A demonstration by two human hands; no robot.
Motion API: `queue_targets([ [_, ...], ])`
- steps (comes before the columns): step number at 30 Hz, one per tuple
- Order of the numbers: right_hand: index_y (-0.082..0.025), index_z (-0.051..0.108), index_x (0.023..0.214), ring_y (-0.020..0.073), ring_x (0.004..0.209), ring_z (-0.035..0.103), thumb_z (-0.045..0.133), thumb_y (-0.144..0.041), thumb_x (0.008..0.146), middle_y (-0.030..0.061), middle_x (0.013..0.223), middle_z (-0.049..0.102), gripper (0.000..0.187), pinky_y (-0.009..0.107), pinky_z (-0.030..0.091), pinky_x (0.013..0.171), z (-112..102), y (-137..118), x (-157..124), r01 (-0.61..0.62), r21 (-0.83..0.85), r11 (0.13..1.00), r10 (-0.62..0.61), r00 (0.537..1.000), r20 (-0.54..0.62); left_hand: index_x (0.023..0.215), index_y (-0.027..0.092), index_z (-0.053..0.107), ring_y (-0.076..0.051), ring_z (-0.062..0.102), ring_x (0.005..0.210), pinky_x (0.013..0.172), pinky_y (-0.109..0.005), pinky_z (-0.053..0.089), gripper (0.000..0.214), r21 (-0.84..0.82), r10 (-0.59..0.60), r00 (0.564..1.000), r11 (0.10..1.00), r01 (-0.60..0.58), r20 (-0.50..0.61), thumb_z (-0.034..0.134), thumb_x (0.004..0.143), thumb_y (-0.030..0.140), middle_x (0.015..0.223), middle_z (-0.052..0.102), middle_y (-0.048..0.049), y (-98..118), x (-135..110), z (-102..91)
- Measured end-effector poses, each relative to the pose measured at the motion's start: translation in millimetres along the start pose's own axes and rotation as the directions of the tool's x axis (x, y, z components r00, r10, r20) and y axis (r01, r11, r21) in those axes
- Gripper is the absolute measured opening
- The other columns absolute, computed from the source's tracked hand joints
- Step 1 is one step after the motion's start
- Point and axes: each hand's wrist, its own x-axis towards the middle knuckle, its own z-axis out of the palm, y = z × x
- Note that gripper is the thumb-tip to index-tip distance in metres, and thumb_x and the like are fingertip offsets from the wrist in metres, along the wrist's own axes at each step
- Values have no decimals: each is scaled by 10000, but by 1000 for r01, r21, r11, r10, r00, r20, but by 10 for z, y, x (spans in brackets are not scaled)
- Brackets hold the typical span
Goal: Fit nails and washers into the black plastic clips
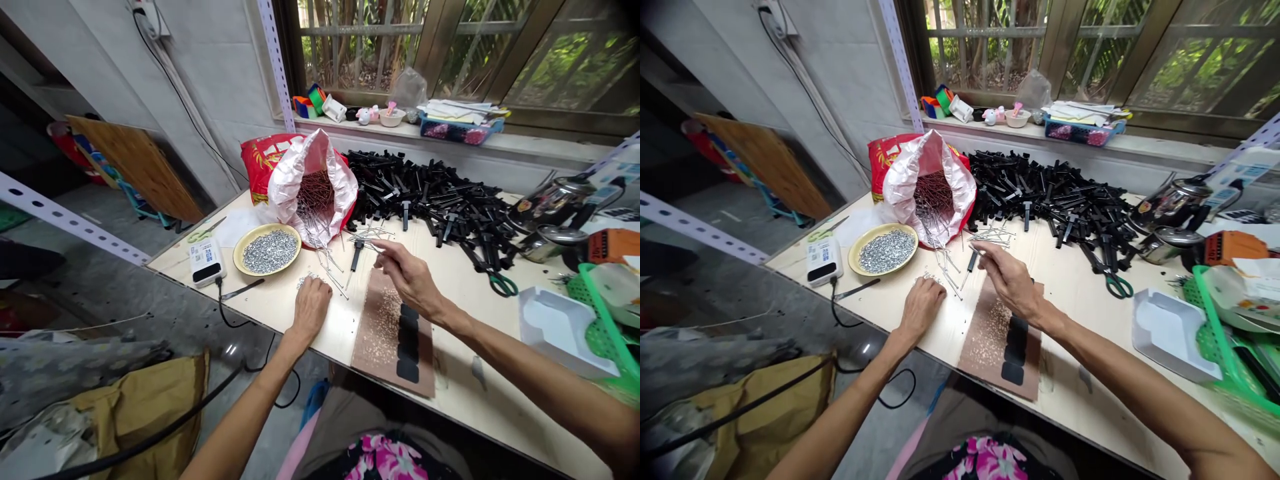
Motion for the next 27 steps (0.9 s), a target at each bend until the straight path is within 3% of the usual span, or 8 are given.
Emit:
queue_targets([
  [5, -207, 562, 1124, 136, 728, 644, 445, -309, 944, 33, 856, 676, 238, 277, 534, 681, -73, -20, -397, -202, -23, 979, 202, 979, 9, 907, 182, 660, -242, 464, 883, 741, -358, 390, 173, -54, -18, 999, 998, 16, -41, 489, 879, 185, 871, 603, -90, -8, -92, -49],
  [14, -206, 599, 1087, 154, 770, 647, 464, -307, 936, 23, 855, 688, 226, 284, 520, 706, -63, -56, -647, -252, -74, 965, 254, 967, 31, 808, 145, 613, -266, 495, 867, 744, -394, 383, 206, 52, -7, 1000, 999, 8, -22, 423, 867, 95, 848, 594, -132, 30, 2, 1],
  [16, -210, 626, 1050, 163, 804, 633, 483, -292, 926, 35, 891, 671, 206, 292, 512, 721, -49, -82, -601, -221, -97, 970, 223, 975, 12, 794, 140, 600, -260, 509, 863, 757, -395, 392, 194, -55, -63, 996, 997, 60, -61, 423, 868, 105, 838, 597, -130, 32, 14, -21],
  [18, -208, 647, 1019, 176, 848, 619, 496, -270, 919, 51, 923, 652, 191, 303, 503, 741, -5, -109, -543, -184, -106, 977, 186, 982, 16, 799, 146, 586, -237, 528, 843, 762, -378, 403, 162, -300, -174, 980, 944, 138, -96, 444, 874, 161, 830, 605, -109, 43, 13, -77],
  [20, -207, 652, 1031, 179, 862, 612, 494, -242, 918, 58, 937, 639, 197, 306, 499, 748, 74, -133, -487, -163, -86, 983, 168, 984, 57, 809, 157, 573, -196, 548, 775, 725, -340, 422, 154, -638, -327, 944, 736, 227, -41, 474, 872, 256, 821, 618, -76, 79, 2, -153],
  [22, -210, 646, 1066, 174, 850, 610, 490, -223, 919, 59, 937, 632, 215, 301, 499, 743, 180, -152, -439, -164, -62, 984, 170, 980, 104, 814, 160, 570, -153, 554, 699, 668, -295, 436, 196, -888, -437, 894, 364, 281, 104, 530, 835, 351, 808, 628, -47, 147, -10, -229],
  [24, -218, 642, 1089, 168, 823, 607, 487, -218, 921, 55, 921, 622, 229, 293, 495, 727, 288, -166, -398, -165, -63, 984, 172, 975, 138, 812, 150, 580, -122, 547, 651, 631, -264, 441, 250, -960, -465, 852, 15, 280, 241, 616, 764, 393, 789, 631, -32, 234, -18, -290],
  [27, -231, 644, 1101, 161, 784, 599, 477, -228, 928, 48, 889, 605, 240, 283, 481, 705, 396, -179, -350, -155, -121, 980, 173, 972, 161, 774, 127, 593, -90, 531, 606, 614, -237, 436, 275, -942, -459, 828, -245, 231, 323, 721, 668, 345, 725, 617, -15, 354, -23, -347],
])
